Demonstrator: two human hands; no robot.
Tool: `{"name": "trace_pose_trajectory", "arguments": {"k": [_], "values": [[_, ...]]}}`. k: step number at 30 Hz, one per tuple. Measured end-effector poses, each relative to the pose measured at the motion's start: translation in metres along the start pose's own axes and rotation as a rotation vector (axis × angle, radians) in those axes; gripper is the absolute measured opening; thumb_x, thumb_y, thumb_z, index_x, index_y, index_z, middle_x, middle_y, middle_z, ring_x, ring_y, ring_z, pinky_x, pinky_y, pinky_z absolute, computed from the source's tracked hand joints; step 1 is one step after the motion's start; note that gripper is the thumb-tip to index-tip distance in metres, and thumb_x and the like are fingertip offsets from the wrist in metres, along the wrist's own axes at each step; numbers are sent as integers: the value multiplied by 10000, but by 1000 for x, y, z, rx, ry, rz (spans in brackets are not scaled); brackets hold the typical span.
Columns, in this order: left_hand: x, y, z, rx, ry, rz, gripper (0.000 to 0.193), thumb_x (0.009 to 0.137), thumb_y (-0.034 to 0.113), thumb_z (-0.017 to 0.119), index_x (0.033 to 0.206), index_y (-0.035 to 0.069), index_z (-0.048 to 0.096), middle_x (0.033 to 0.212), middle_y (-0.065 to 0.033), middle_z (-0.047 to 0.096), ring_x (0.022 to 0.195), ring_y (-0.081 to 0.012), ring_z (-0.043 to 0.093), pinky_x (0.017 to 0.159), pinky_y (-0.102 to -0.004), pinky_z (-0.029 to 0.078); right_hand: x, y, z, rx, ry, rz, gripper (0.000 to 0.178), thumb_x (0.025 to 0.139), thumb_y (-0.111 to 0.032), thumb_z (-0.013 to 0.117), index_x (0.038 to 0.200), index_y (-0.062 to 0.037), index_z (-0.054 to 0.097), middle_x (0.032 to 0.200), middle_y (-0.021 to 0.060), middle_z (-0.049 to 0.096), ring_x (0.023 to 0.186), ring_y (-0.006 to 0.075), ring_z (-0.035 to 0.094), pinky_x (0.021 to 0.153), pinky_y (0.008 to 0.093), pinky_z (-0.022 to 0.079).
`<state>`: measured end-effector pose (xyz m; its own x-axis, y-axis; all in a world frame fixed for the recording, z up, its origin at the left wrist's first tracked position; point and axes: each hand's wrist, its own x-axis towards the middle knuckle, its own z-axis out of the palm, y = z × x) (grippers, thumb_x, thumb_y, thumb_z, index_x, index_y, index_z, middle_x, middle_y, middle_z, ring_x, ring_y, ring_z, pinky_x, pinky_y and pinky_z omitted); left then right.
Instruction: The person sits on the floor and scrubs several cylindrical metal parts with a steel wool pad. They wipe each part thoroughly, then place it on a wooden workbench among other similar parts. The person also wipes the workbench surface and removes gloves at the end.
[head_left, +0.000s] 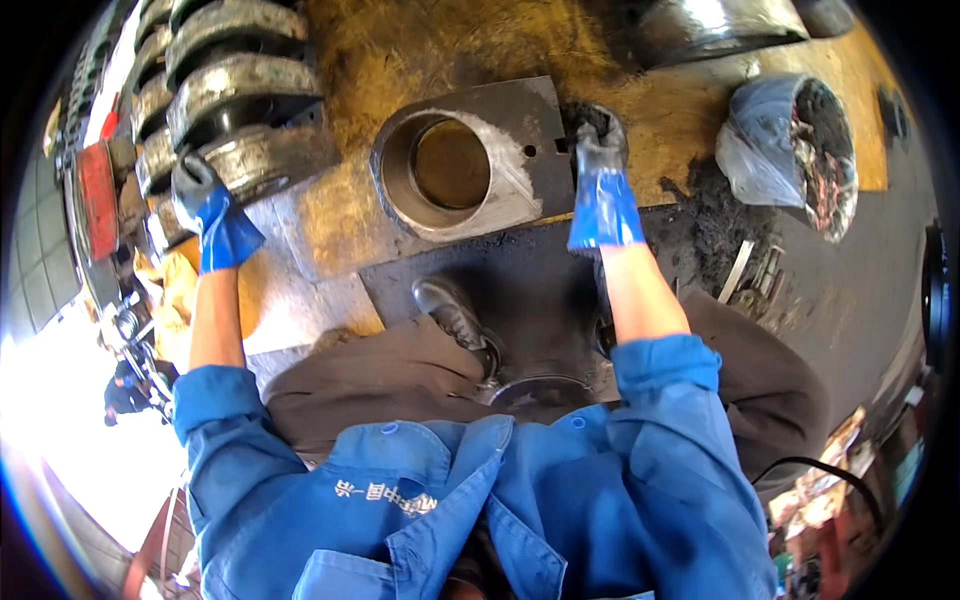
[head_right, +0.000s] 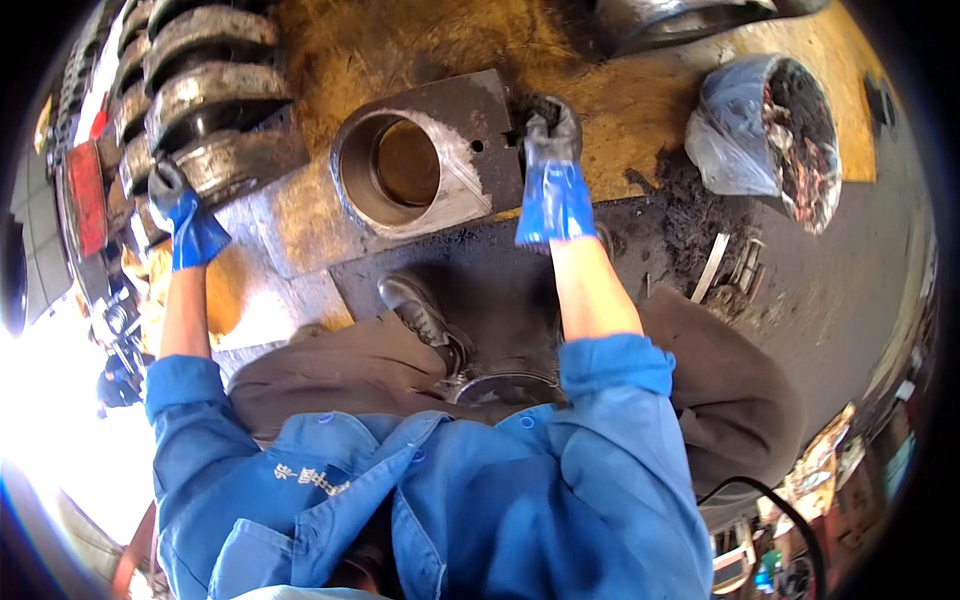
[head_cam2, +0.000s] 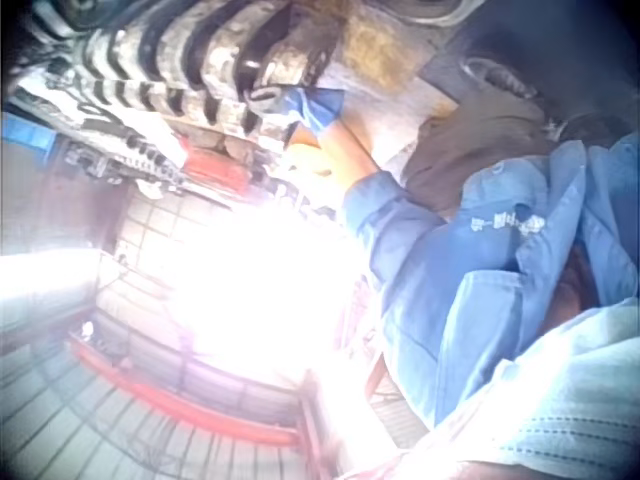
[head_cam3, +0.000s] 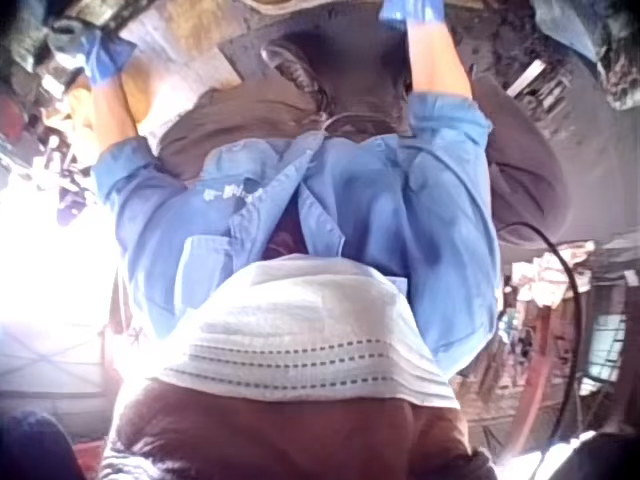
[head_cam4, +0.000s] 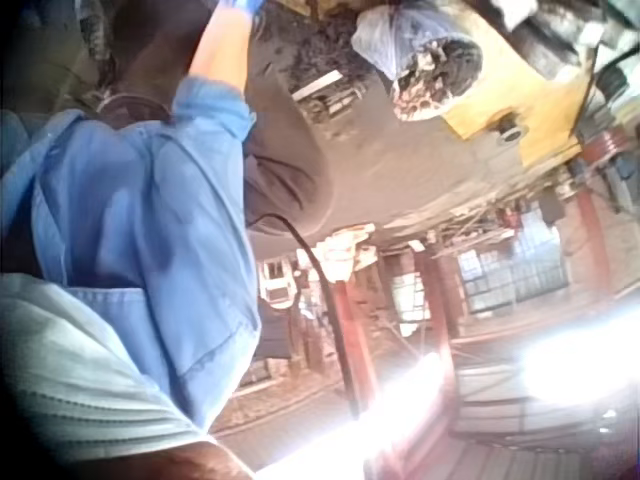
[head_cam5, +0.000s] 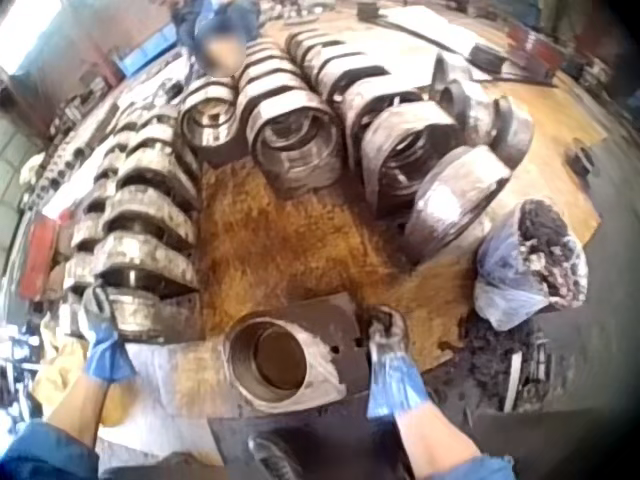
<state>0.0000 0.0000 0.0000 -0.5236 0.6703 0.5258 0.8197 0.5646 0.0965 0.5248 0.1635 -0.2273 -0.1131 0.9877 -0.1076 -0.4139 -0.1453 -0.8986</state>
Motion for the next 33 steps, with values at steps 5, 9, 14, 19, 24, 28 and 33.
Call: {"name": "trace_pose_trajectory", "arguments": {"k": [5, 9, 14, 19, 24, 28, 33], "values": [[-20, -20, -13, 37, 93, -25, 309, 996, 242, 528, 1106, 36, 729, 1075, -200, 732, 1002, -360, 696, 910, -428, 539, 8, -25, 42, -748, -16, 358, 304, 967, -90, 603, 1270, -65, 607, 960, 80, 698, 807, 200, 669, 713, 333, 578], [-17, -24, -16, 35, 87, 1, 294, 995, 216, 523, 1098, 30, 726, 1055, -211, 728, 980, -368, 696, 892, -434, 543, -46, -11, 6, -630, 121, 275, 334, 974, -121, 613, 1304, -78, 588, 983, 75, 692, 806, 200, 637, 734, 331, 541], [-18, -42, -15, 52, 154, 64, 279, 1006, 254, 542, 1106, 72, 729, 1062, -193, 729, 978, -369, 698, 864, -423, 553, -67, -9, -8, -563, 213, 225, 358, 986, -159, 615, 1334, -89, 573, 1010, 71, 686, 809, 200, 606, 760, 328, 504], [-28, -28, -20, 31, 141, 22, 327, 1027, 287, 506, 1200, 75, 686, 1065, -176, 733, 984, -356, 702, 871, -424, 550, -9, -10, 14, -688, 47, 207, 327, 1004, -194, 581, 1312, -84, 593, 1032, 70, 686, 831, 196, 612, 782, 323, 504], [-33, -22, -21, 1, 140, -17, 333, 1027, 292, 505, 1215, 78, 677, 1065, -167, 735, 985, -349, 703, 870, -424, 551, 54, -12, 39, -846, -139, 382, 313, 1023, -228, 547, 1290, -78, 613, 1055, 69, 686, 853, 191, 618, 805, 317, 505], [-32, -25, -42, 16, 148, -34, 338, 1027, 296, 505, 1227, 80, 670, 1065, -160, 737, 986, -344, 703, 869, -424, 552, 0, -11, 24, -908, -166, 430, 316, 1038, -256, 520, 1272, -74, 629, 1072, 69, 687, 871, 188, 623, 823, 312, 505], [-39, -25, -42, -26, 124, -66, 345, 1028, 301, 504, 1242, 82, 662, 1064, -151, 739, 987, -337, 704, 869, -423, 553, -62, -62, 19, -795, -43, 669, 337, 1057, -291, 486, 1250, -68, 649, 1095, 68, 687, 894, 183, 629, 845, 307, 506]]}}
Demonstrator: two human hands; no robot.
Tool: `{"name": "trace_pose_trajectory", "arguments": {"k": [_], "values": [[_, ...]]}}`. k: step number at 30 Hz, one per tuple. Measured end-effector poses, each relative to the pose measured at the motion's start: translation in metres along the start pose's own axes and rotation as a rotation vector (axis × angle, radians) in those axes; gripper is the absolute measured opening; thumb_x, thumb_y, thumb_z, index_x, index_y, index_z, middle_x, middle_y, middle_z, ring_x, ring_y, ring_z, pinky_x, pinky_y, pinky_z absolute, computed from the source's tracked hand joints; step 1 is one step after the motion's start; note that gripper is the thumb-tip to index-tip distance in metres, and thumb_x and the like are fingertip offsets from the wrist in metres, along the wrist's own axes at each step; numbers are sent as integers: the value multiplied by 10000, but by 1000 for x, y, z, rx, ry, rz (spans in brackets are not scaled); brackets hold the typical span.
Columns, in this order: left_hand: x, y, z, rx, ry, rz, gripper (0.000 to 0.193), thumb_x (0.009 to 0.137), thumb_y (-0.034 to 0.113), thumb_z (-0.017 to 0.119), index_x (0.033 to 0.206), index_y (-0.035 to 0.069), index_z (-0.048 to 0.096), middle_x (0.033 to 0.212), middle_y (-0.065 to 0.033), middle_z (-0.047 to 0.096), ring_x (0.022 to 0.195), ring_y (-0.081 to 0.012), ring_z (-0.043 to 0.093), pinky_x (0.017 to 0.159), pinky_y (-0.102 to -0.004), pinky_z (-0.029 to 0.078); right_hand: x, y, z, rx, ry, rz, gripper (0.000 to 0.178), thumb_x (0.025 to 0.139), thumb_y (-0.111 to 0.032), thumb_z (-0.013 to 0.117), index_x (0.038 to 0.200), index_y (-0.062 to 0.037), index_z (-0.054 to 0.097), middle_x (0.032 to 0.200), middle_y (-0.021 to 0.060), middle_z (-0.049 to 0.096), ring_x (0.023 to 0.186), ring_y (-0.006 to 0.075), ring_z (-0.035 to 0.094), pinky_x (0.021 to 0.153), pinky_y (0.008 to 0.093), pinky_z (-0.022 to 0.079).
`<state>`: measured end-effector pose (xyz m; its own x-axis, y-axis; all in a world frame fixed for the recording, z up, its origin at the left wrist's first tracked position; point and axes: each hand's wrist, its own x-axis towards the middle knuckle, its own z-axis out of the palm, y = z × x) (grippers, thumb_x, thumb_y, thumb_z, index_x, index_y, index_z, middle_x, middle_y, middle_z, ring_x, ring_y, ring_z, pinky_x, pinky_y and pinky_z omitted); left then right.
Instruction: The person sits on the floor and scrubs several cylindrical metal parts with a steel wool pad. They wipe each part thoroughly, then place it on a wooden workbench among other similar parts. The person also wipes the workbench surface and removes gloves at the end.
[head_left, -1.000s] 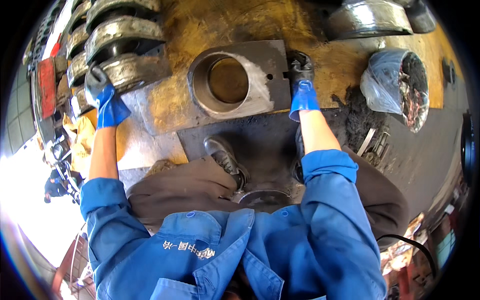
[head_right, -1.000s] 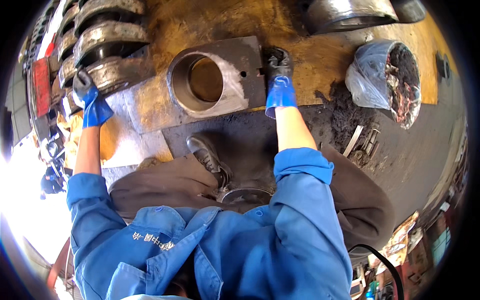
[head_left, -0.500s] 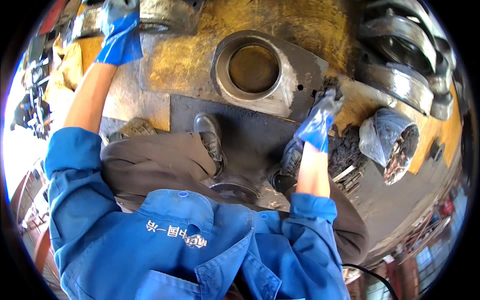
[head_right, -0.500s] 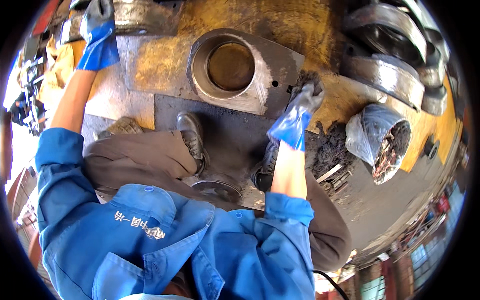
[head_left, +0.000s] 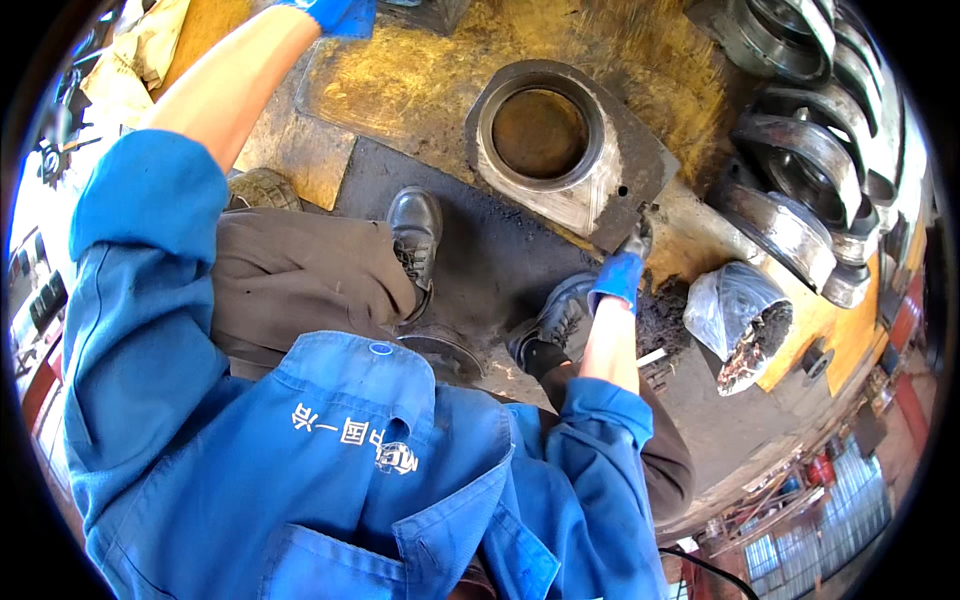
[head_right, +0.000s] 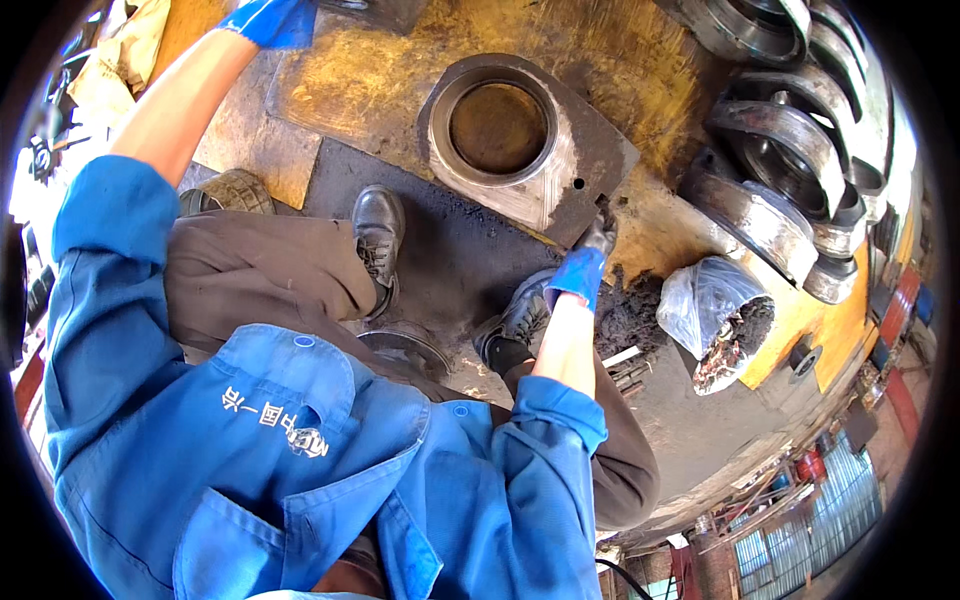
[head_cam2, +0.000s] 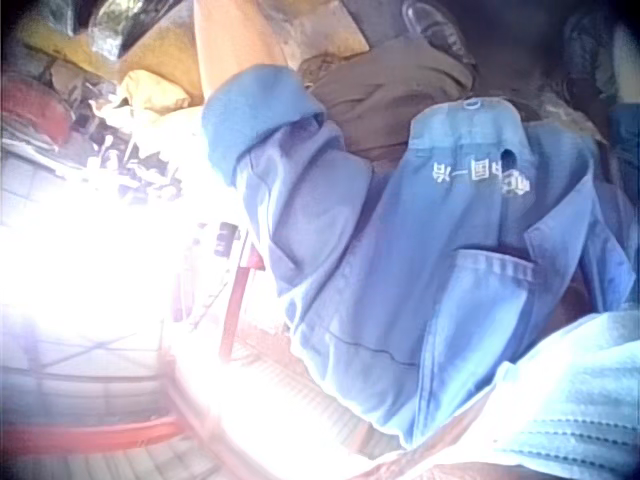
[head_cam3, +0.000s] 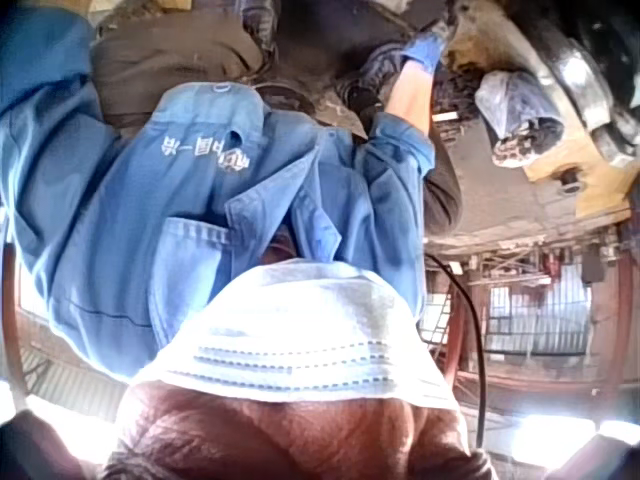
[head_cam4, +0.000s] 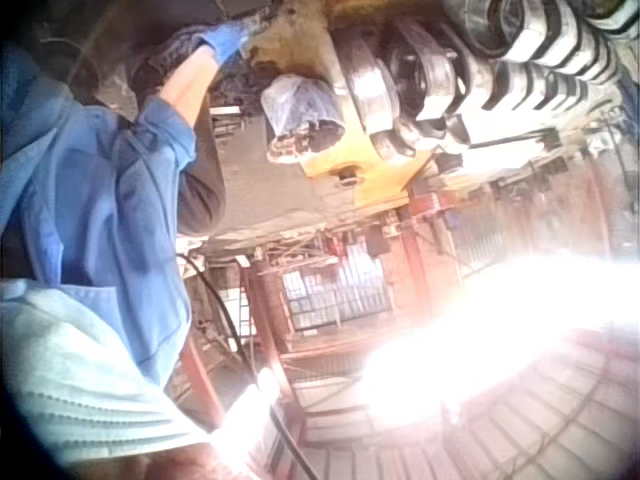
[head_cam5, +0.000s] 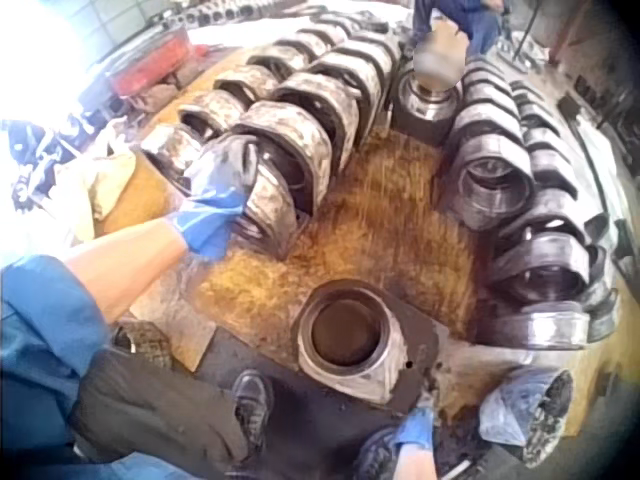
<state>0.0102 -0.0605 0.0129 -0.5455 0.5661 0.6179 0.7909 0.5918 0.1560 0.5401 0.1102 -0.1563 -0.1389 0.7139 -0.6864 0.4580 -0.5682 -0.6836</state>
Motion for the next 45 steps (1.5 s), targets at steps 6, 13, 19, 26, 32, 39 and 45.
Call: {"name": "trace_pose_trajectory", "arguments": {"k": [6, 13, 19, 26, 32, 39, 45], "values": [[12, 20, -9, -125, -76, -53, 354, 1028, 307, 503, 1260, 85, 651, 1064, -140, 742, 988, -330, 705, 868, -423, 554, 22, 57, -57, -286, -12, -309, 367, 1052, -269, 496, 1262, -3, 636, 1189, 95, 679, 1004, 222, 638, 939, 344, 504], [15, 67, -83, -578, -464, -356, 366, 1028, 314, 502, 1281, 89, 639, 1064, -127, 745, 990, -320, 707, 866, -423, 556, -5, -2, -44, -46, -32, -477, 418, 1025, -254, 515, 1349, -6, 603, 1260, 93, 665, 1114, 243, 625, 999, 412, 506], [0, 132, -155, -778, -777, -602, 377, 1028, 320, 501, 1299, 92, 629, 1063, -116, 748, 991, -312, 708, 865, -423, 557, -55, -92, 16, 655, -213, -247, 367, 1009, -284, 536, 1265, -36, 623, 1188, 116, 690, 1053, 281, 675, 969, 470, 548], [-69, 199, -145, -722, -351, 193, 389, 1001, 320, 543, 1341, 143, 609, 1050, -42, 752, 973, -213, 712, 798, -410, 587, -112, -203, 70, 330, -716, -681, 486, 1020, -414, 549, 1323, -39, 605, 1258, 118, 651, 1148, 251, 625, 1029, 427, 480], [-88, 134, -119, -2221, -663, -1214, 265, 989, 95, 554, 1245, 52, 602, 918, -68, 730, 780, -129, 695, 613, -203, 556, -202, -287, 7, 196, -512, -648, 712, 1007, -585, 482, 1462, -37, 468, 1405, 178, 581, 1290, 331, 553, 1109, 466, 430], [-119, 16, -137, -1885, 16, -1263, 332, 1024, 126, 507, 1350, 67, 529, 1220, -115, 674, 1056, -203, 649, 836, -303, 544, -108, -317, -273, 263, -240, -813, 711, 1026, -553, 447, 1523, -46, 393, 1546, 199, 435, 1410, 322, 447, 1161, 461, 380], [-168, -14, -112, -1596, -7, -1470, 305, 1015, 269, 567, 1265, 97, 596, 1189, -38, 662, 1113, -235, 610, 942, -360, 492, -184, -118, -380, 30, 156, -673, 742, 1036, -569, 431, 1540, -28, 375, 1571, 193, 407, 1469, 284, 374, 1209, 444, 278]]}}
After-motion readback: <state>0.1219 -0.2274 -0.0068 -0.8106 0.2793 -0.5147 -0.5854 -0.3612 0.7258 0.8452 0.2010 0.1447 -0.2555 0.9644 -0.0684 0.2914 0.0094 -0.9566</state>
